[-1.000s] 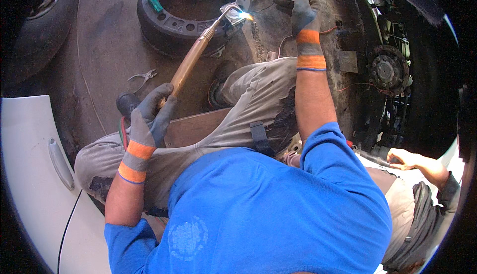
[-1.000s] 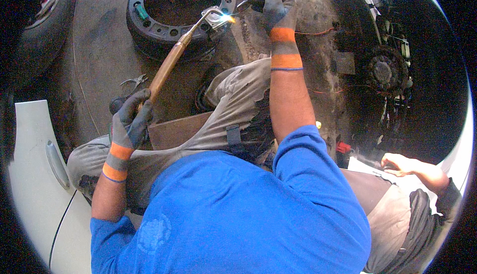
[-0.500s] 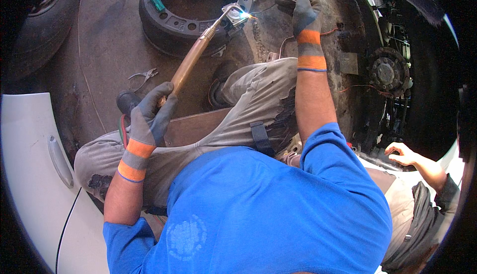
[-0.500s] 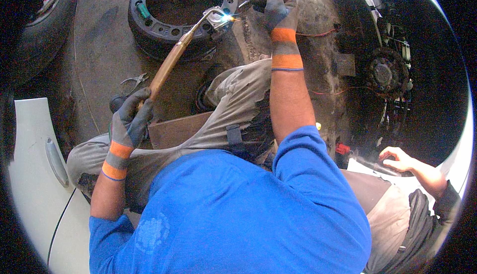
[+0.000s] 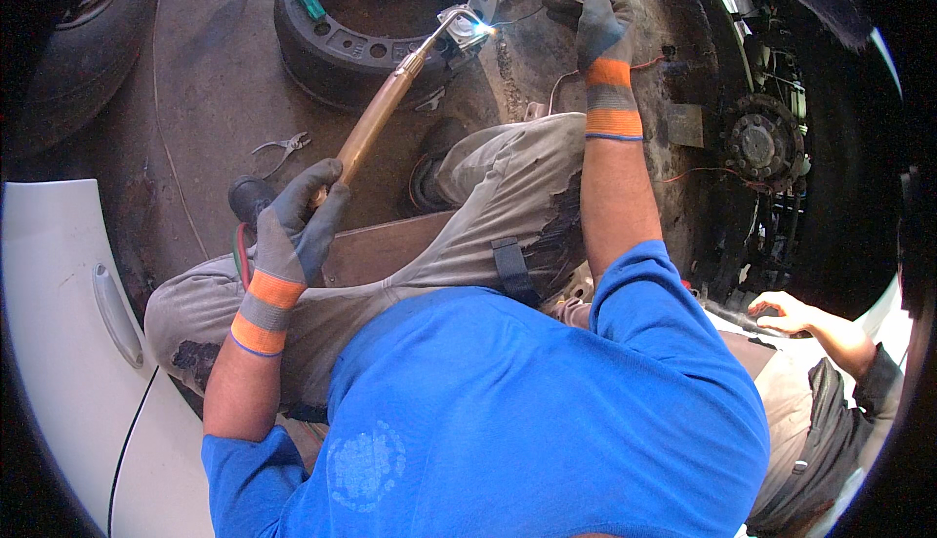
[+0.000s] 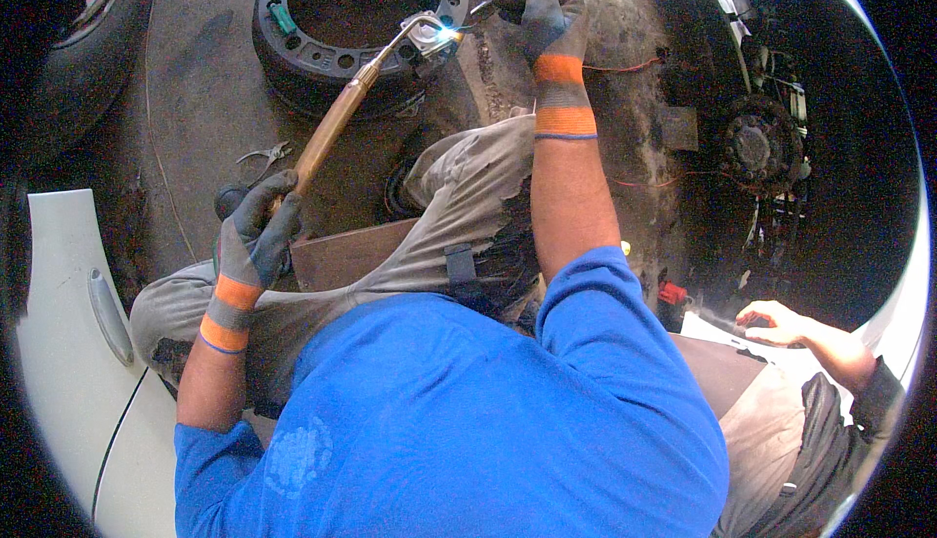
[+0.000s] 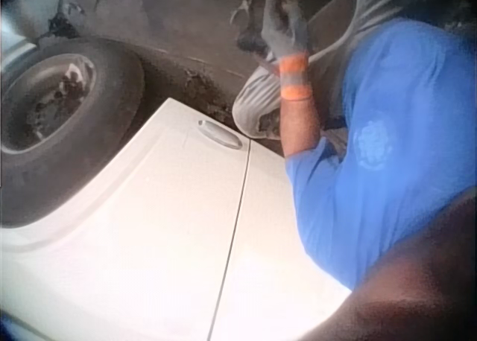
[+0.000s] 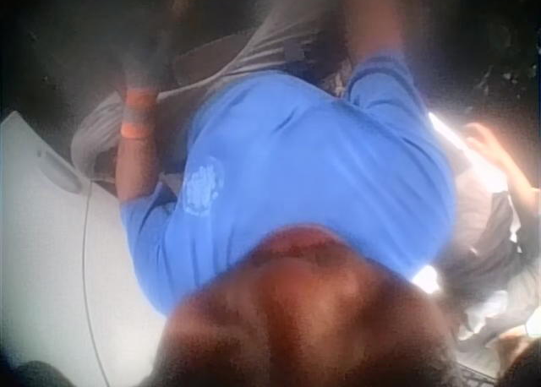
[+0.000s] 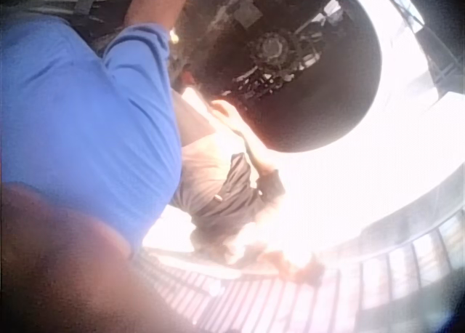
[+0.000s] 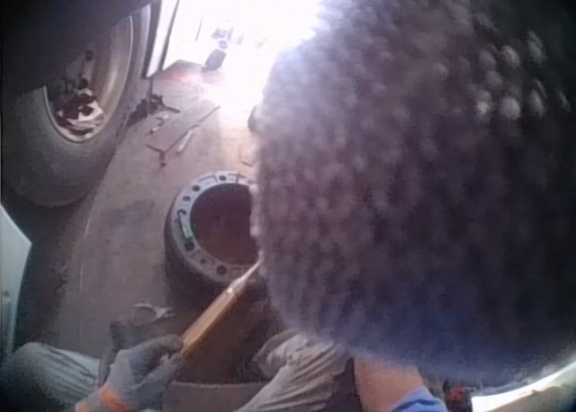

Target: The person welds a metal part using a welding torch, then uses pliers to adjust the part. The person also picks up a plastic bottle and places it on the floor.

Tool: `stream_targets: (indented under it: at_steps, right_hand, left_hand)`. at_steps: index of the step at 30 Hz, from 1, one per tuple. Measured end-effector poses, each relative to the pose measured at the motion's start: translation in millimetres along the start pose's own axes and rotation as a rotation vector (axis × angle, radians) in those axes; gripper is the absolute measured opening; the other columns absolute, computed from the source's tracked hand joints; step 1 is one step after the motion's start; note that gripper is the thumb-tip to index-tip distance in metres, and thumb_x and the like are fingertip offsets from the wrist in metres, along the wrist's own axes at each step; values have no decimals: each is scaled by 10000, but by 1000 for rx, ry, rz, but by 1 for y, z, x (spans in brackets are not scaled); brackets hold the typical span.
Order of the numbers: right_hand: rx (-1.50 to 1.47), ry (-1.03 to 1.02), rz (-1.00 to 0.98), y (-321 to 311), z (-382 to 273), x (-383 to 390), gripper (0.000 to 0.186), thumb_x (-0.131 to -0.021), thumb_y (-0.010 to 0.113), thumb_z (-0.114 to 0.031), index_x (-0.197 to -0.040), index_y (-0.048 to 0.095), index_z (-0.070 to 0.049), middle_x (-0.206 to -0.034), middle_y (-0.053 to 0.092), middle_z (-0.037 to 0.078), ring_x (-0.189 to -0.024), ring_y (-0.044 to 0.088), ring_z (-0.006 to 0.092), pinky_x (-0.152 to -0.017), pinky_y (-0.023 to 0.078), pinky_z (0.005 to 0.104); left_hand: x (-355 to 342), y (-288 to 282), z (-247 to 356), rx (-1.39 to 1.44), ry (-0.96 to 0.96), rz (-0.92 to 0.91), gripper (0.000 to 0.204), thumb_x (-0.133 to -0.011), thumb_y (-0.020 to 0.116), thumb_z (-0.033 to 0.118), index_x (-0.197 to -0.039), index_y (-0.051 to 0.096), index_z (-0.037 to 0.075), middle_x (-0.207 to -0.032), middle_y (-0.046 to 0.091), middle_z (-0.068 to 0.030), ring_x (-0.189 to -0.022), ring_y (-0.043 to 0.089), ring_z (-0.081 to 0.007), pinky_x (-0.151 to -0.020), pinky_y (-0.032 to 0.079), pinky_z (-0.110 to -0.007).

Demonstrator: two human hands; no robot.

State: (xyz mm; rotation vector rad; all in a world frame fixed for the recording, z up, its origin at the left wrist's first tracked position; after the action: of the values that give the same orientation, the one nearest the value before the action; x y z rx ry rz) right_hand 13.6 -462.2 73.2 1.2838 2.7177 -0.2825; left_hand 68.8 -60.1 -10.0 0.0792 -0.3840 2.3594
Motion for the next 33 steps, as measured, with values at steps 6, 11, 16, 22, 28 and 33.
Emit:
stream_targets:
  at_steps: [6, 11, 16, 22, 28, 33]
  right_hand:
    - [-7, 6, -7, 0, 1, 0, 326, -957, 425, -199, -1124, 556, 49, -990, 675, 190, -790, 703, 286, -697, 596, 381]
    - [-32, -28, -30, 0, 0, 0, 307, -953, 439, -183, -1101, 567, 54, -975, 678, 188, -780, 703, 282, -702, 597, 383]
    - [-118, -64, -53, 0, 0, 1, 219, -946, 492, -192, -1004, 594, -6, -888, 682, 141, -711, 679, 239, -613, 583, 370]
    - [-118, -49, -63, 1, -1, 1, 232, -945, 500, -209, -1019, 603, -14, -909, 680, 132, -718, 678, 234, -626, 581, 369]
    - [-37, -68, -56, 2, -5, 3, 248, -957, 475, -204, -1040, 611, -14, -922, 682, 127, -737, 679, 233, -629, 582, 362]
    - [-78, -67, -46, 1, 0, 1, 244, -955, 469, -189, -1037, 615, -12, -910, 685, 130, -729, 680, 228, -632, 584, 358]
  left_hand:
    - [0, 0, -5, -7, -5, -5, 285, -888, 667, 124, -1138, 623, -5, -1128, 661, -127, -1038, 615, -156, -907, 470, -272]
    - [0, 0, -3, 0, 40, 0, 279, -887, 667, 117, -1135, 625, -5, -1124, 663, -128, -1039, 615, -156, -906, 469, -270]
    - [0, 1, -5, 17, 29, 0, 279, -889, 664, 117, -1138, 625, -5, -1120, 664, -120, -1034, 613, -153, -901, 470, -268]
    - [1, 0, -5, 22, 13, -7, 280, -890, 662, 118, -1138, 625, -7, -1109, 667, -115, -1011, 617, -149, -888, 472, -266]
    - [1, -1, 1, -24, 47, -7, 280, -889, 665, 123, -1132, 626, -9, -1109, 667, -123, -1016, 618, -155, -892, 473, -272]
    - [1, 0, -6, -16, 27, 4, 274, -889, 663, 119, -1126, 626, -13, -1112, 665, -129, -1018, 619, -159, -899, 473, -276]
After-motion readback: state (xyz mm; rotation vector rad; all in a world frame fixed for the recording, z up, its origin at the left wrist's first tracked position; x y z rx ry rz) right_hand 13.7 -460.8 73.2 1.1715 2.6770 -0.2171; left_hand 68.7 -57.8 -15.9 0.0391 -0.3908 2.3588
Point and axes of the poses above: each hand's wrist, its own x-axis away from the middle knuckle, its own y-axis out of the palm, z = x × y, the point moved 8 cm from there along -x, towards the middle knuckle
